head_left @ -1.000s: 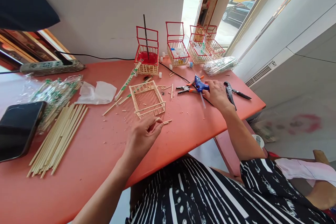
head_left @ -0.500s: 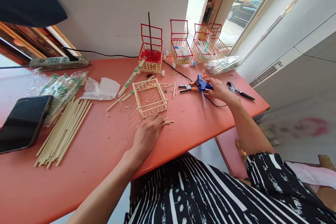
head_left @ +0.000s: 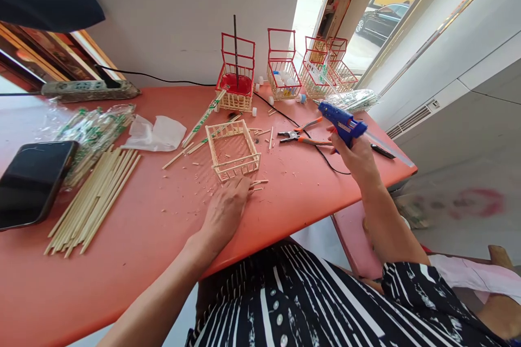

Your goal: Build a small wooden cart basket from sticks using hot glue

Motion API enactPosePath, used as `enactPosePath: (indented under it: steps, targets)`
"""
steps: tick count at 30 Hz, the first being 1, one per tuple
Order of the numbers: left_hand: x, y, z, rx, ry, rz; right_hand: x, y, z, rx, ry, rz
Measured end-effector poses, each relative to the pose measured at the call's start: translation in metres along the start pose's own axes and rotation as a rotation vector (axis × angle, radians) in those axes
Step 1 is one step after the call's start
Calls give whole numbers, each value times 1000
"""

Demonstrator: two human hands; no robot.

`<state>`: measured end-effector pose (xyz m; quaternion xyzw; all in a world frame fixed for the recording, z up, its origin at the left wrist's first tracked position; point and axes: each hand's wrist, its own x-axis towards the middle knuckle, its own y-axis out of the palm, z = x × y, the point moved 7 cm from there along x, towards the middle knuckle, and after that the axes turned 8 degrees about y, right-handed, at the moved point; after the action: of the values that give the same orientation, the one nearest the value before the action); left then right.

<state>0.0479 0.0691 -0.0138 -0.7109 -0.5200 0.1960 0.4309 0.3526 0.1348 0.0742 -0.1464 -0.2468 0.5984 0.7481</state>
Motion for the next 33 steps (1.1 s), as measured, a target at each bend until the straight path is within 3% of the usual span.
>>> enactPosePath:
  steps: [6,12,18,33]
  targets:
    - [3,-12,9,-588,-77,-181,-46,20,19,307,28,91]
    - [6,-12,16,-934,-245,-264,-84,66,16,365,135,427]
    - [3,-18,15,-993,-314,-326,-108,90,7,295,200,587]
    - [2,-20,19,-989,-296,-374,-114,91,8,217,181,671]
